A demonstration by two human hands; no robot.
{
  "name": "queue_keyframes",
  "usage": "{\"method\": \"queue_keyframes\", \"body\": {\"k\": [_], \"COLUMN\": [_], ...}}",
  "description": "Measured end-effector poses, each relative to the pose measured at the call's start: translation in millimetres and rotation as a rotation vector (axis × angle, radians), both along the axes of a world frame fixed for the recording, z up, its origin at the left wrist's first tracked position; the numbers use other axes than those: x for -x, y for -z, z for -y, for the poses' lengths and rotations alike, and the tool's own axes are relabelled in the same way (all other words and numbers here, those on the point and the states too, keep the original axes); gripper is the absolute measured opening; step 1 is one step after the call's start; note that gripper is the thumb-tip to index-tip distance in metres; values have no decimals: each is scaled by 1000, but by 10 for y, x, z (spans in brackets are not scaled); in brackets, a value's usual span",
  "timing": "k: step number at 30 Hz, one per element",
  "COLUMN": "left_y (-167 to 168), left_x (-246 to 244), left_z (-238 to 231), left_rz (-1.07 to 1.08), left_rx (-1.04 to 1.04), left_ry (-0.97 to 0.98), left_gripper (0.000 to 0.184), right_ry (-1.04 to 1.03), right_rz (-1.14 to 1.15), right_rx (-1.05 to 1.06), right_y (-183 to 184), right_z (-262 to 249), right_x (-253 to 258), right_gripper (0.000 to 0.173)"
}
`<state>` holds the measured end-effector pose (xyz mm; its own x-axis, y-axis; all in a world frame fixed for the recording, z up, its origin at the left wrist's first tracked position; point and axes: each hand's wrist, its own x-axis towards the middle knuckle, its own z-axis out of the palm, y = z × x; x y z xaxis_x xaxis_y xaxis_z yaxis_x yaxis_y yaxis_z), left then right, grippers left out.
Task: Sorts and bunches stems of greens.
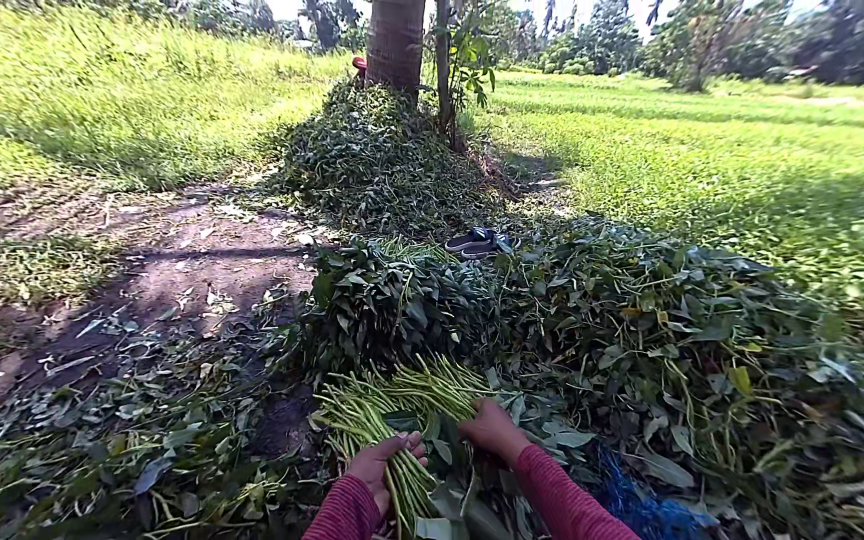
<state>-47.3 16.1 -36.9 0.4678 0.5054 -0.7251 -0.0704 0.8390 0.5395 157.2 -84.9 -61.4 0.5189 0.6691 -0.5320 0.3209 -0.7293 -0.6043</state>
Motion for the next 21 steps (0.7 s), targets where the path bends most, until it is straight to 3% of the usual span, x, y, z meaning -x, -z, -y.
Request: {"method": "queue_keyframes", "body": {"k": [3, 9, 18, 21], "left_y": [213, 414, 401, 358], "left_x": [-96, -99, 28, 108], "left_z": [77, 200, 239, 212], "left_rz": [8, -118, -94, -104], "left_rx": [-19, -143, -179, -168], "left_ry": [80, 189, 175, 186], "left_gripper": [25, 51, 26, 22], "right_ry": [-9, -190, -407, -524], "right_rz": [-4, 228, 416, 206], "right_rx": [-57, -84, -250, -206], "right_y": [-107, -3, 152, -47], "right_z": [241, 509, 723, 746], "right_x": [340, 1087, 1209, 1059], "right_gripper": [47, 41, 40, 49]}}
